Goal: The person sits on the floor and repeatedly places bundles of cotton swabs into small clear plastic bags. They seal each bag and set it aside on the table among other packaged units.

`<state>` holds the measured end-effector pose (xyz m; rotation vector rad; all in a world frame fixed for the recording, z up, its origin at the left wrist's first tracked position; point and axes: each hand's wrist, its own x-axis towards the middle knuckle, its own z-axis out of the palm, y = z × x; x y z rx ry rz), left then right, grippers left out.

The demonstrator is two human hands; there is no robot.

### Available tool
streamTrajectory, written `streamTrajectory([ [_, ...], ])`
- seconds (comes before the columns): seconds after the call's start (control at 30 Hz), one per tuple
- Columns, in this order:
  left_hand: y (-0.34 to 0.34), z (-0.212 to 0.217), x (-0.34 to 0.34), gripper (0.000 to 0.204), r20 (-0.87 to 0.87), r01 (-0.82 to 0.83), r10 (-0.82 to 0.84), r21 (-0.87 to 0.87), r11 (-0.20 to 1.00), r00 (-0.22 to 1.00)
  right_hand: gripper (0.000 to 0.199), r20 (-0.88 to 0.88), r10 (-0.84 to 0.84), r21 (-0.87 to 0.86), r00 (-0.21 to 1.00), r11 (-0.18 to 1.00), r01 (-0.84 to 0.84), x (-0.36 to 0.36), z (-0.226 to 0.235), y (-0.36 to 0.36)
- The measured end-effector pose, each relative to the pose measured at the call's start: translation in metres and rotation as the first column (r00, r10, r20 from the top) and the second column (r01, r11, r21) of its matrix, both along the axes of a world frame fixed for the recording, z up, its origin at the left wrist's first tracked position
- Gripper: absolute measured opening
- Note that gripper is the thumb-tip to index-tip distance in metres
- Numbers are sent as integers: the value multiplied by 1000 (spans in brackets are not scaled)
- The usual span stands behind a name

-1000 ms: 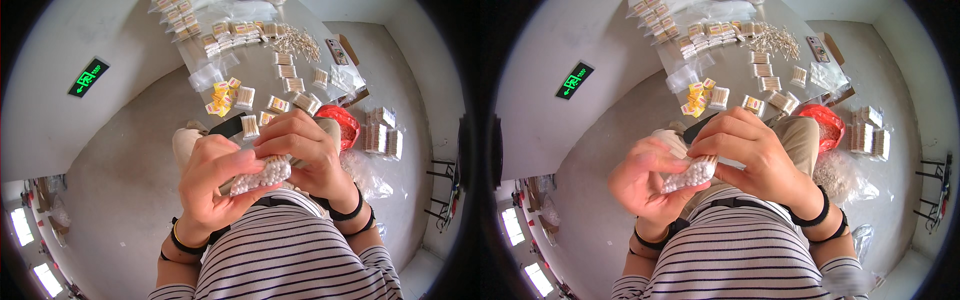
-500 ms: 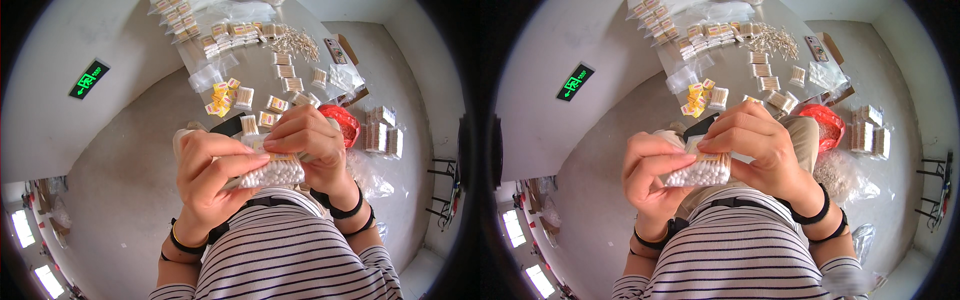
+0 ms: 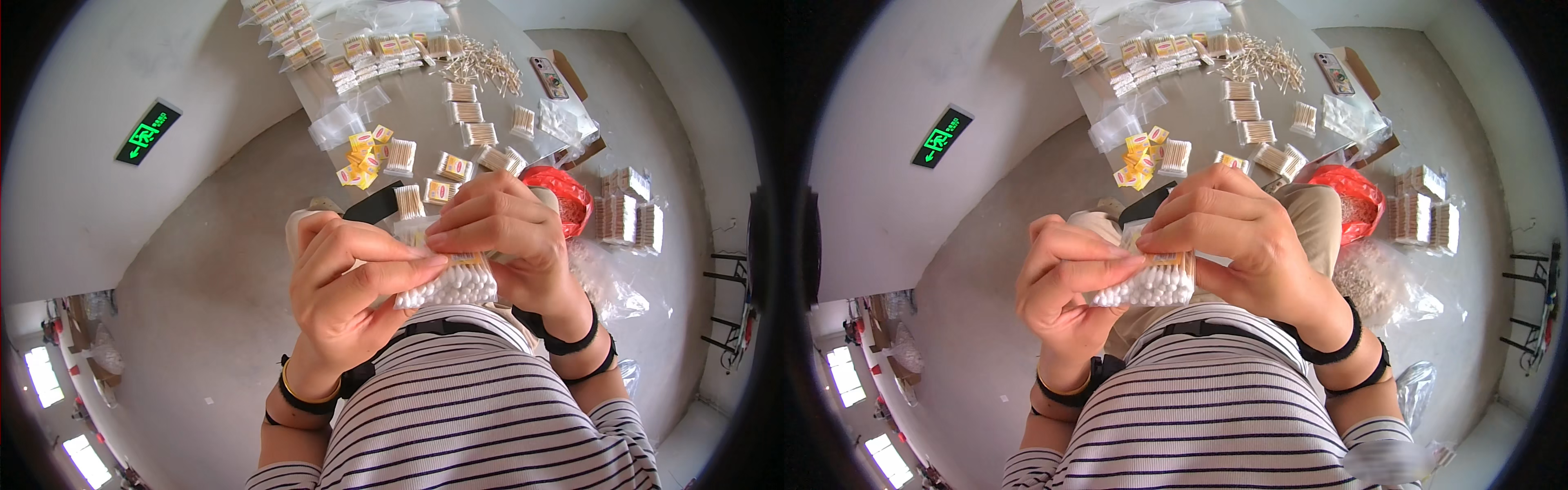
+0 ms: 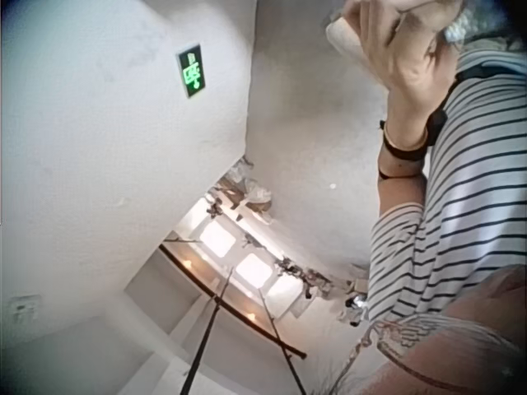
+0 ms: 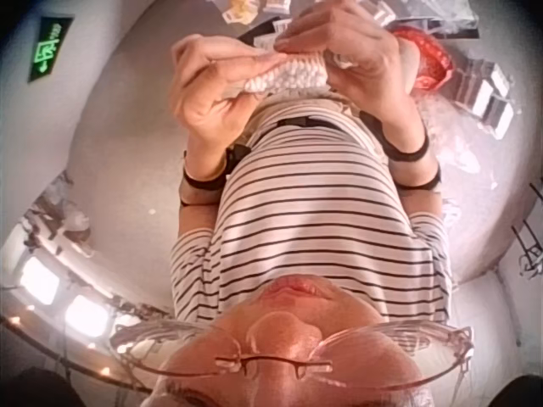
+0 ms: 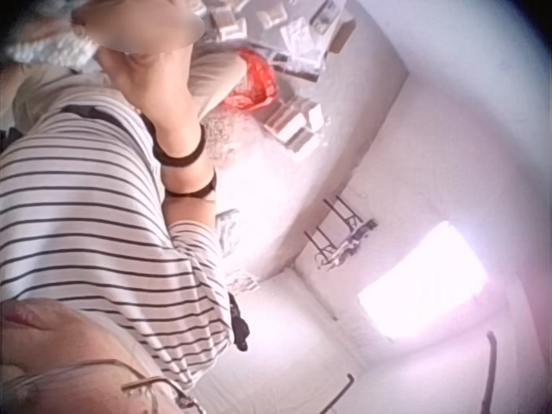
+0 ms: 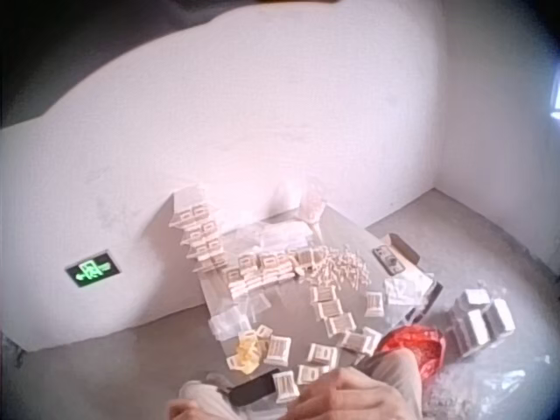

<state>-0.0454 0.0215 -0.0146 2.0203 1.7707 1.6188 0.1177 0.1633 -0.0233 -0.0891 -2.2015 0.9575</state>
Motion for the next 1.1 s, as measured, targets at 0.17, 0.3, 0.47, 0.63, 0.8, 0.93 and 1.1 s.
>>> streamTrajectory([
  [0.17, -1, -4, 1, 25, 72, -13, 12, 13, 1000, 997, 22, 7, 0, 23, 1000, 1000, 0, 0, 1, -2],
  [0.3, -1, -5, 2, 24, 108, -27, 24, 18, 999, 994, 22, 16, 20, 20, 1000, 1000, -20, -1, 5, 0],
  [0.47, 0, -1, -4, 31, 18, 0, 0, 23, 1000, 1000, 19, 37, 42, -46, 998, 998, -41, 2, 1, 2],
  [0.63, 2, 3, 0, 36, -2, -43, 43, 25, 999, 999, 18, 19, 55, -113, 998, 992, -53, 1, -1, 2],
  [0.8, 1, 9, -1, 41, -28, 32, -31, 33, 999, 999, 23, 17, 56, -98, 998, 994, -54, -1, 2, 1],
  [0.93, 0, 6, -4, 41, -56, 33, -31, 34, 999, 998, 25, 14, 49, -96, 999, 994, -47, -2, 2, 1],
  [1.1, 4, 9, 3, 41, -21, -34, 35, 44, 998, 999, 23, -17, 46, -89, 999, 995, -47, -5, 1, 0],
])
